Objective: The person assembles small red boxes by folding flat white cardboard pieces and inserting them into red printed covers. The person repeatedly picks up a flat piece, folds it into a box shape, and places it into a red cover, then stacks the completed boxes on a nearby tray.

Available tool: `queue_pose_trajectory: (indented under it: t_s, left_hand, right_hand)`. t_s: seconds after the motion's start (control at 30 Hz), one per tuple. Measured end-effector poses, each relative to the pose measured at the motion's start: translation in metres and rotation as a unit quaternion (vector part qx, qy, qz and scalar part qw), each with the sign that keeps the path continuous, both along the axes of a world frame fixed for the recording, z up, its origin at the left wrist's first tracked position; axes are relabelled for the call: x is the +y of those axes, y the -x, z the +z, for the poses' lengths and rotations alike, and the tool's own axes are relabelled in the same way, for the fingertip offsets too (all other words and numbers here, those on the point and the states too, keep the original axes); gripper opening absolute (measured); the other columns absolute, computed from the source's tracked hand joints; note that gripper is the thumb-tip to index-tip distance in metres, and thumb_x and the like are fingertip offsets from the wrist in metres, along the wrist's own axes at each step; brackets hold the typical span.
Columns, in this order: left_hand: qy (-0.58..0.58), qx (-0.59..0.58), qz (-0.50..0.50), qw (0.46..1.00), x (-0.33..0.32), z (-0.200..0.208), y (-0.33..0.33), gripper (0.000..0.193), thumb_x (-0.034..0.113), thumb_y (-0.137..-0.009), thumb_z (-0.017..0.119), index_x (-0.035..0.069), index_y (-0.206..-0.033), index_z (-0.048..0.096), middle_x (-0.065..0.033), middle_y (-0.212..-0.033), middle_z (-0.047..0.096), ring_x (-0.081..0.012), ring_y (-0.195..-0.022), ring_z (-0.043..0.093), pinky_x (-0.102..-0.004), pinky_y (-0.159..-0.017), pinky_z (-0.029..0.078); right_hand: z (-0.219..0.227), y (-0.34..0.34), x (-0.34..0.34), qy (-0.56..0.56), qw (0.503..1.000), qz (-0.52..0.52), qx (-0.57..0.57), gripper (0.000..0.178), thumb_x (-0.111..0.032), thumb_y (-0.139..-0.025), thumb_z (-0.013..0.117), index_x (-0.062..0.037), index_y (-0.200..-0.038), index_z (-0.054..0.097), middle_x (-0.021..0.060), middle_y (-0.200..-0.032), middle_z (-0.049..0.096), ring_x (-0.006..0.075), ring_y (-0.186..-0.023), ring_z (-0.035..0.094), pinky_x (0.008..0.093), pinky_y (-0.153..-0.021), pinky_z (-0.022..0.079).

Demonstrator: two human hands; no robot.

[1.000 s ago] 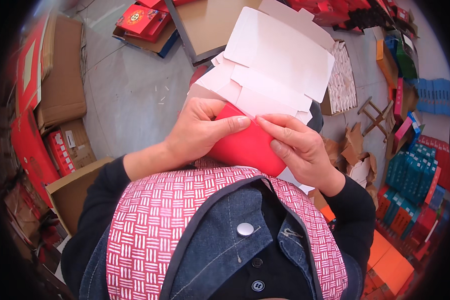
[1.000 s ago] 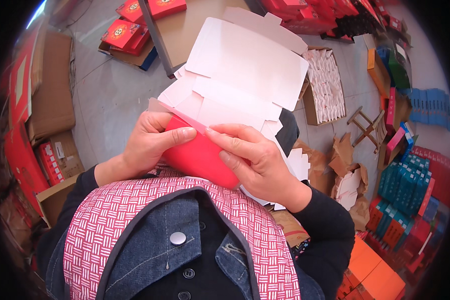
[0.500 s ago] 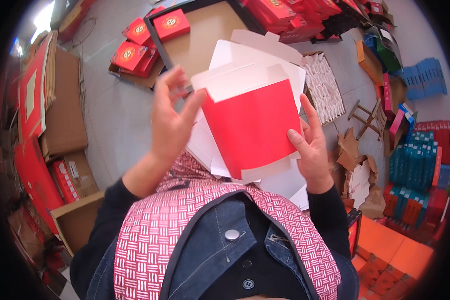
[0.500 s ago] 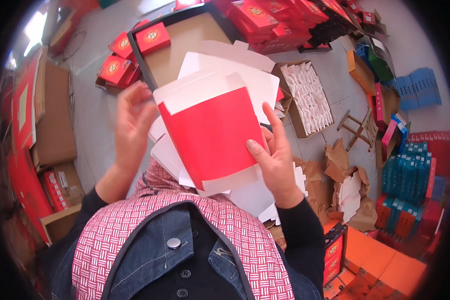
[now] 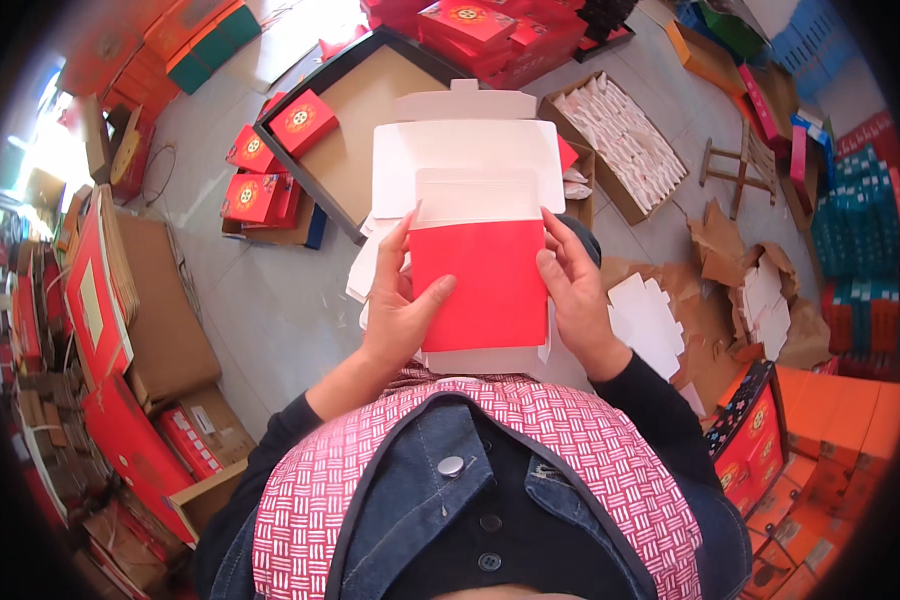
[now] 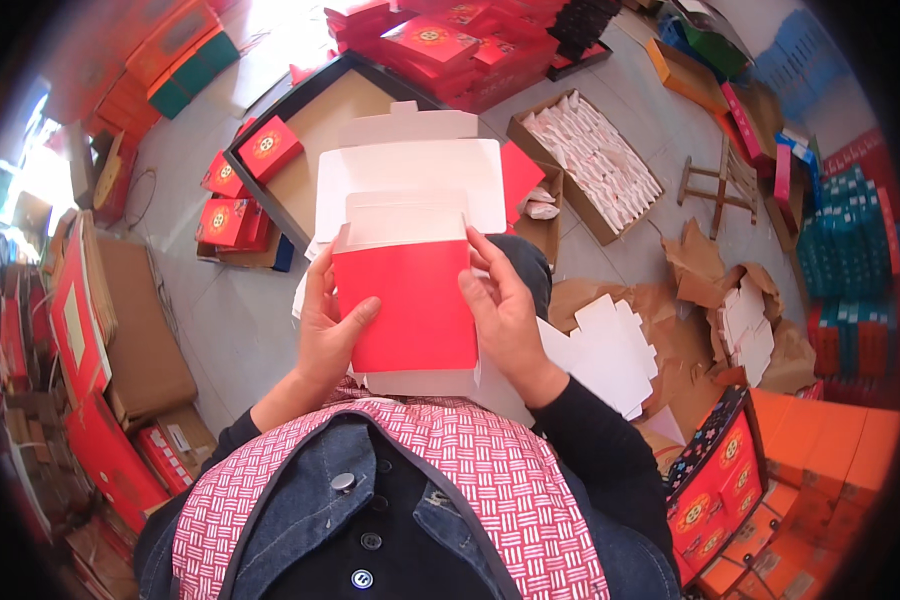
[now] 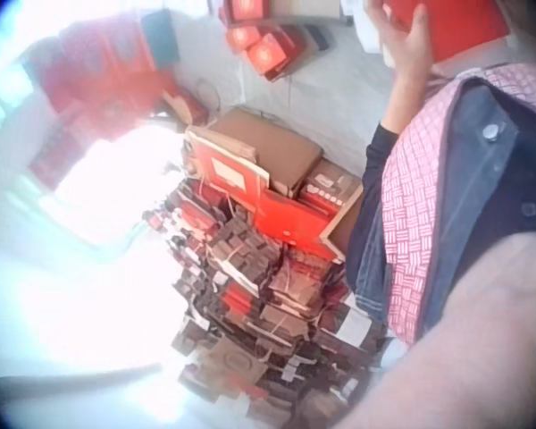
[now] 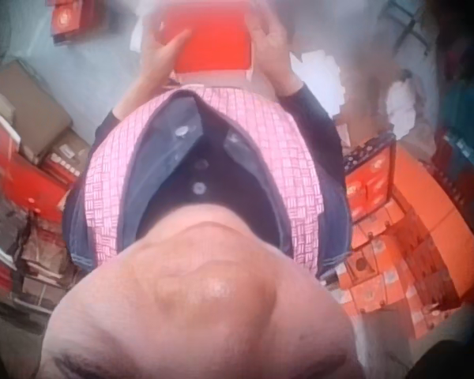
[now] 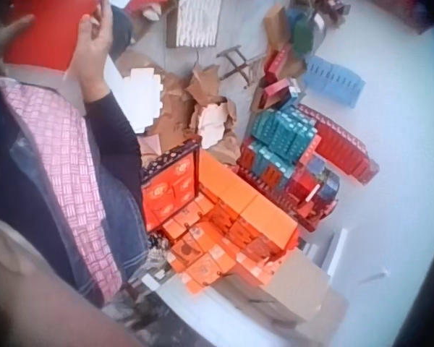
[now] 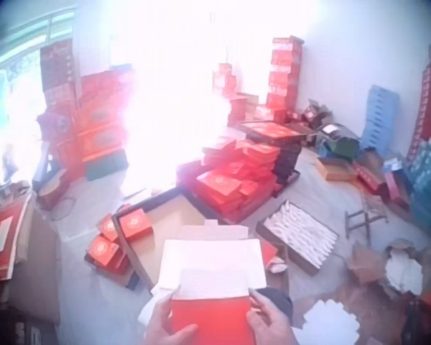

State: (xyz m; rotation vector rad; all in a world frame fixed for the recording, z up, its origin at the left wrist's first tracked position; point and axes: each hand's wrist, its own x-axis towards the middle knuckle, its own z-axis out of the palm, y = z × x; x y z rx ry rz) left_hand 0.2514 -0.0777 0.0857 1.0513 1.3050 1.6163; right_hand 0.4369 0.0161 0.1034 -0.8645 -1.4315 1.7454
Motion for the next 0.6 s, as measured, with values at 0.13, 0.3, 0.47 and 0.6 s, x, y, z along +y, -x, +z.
queue_pose_trajectory:
  t_s: [0.13, 0.3, 0.47, 0.6]
  left_hand:
    - [0.031, -0.140, -0.013, 0.990, 0.002, 0.005, 0.013, 0.056, -0.001, -0.087, 0.060, 0.004, -0.137, 0.035, -0.0131, -0.125, 0.050, -0.0199, -0.110, 0.057, -0.0298, -0.092, 0.049]
    - [0.131, -0.047, -0.003, 0.990, 0.006, -0.005, 0.028, 0.025, 0.012, -0.094, 0.056, 0.000, -0.116, 0.058, -0.0051, -0.101, 0.062, -0.0106, -0.099, 0.057, -0.0237, -0.085, 0.046]
    - [0.088, -0.048, -0.072, 0.992, 0.011, -0.005, 0.040, 0.028, 0.017, -0.098, 0.050, -0.002, -0.115, 0.061, -0.0044, -0.108, 0.060, -0.0126, -0.103, 0.055, -0.0250, -0.091, 0.042]
    - [0.092, 0.005, -0.090, 0.992, 0.015, -0.002, 0.050, 0.029, 0.015, -0.098, 0.047, -0.003, -0.115, 0.061, -0.0073, -0.112, 0.060, -0.0148, -0.105, 0.055, -0.0271, -0.094, 0.041]
  right_hand:
    - [-0.006, -0.010, 0.014, 0.000, 1.000, 0.028, -0.012, 0.043, -0.020, -0.095, 0.057, 0.0008, -0.131, 0.045, 0.0099, -0.113, 0.058, 0.0106, -0.091, 0.059, 0.0242, -0.076, 0.050]
    - [-0.009, -0.016, 0.027, -0.054, 0.993, 0.075, -0.078, 0.032, -0.014, -0.091, 0.061, 0.0019, -0.119, 0.055, 0.0045, -0.093, 0.062, 0.0095, -0.080, 0.060, 0.0238, -0.072, 0.051]
    - [-0.004, -0.013, 0.047, -0.014, 0.994, 0.098, -0.047, 0.021, -0.007, -0.088, 0.063, 0.0040, -0.106, 0.062, 0.0047, -0.096, 0.063, 0.0106, -0.087, 0.061, 0.0236, -0.077, 0.050]
    - [-0.008, -0.007, 0.057, -0.081, 0.988, 0.123, -0.042, 0.018, -0.002, -0.086, 0.064, 0.0047, -0.103, 0.064, 0.0072, -0.102, 0.064, 0.0131, -0.093, 0.060, 0.0239, -0.082, 0.048]
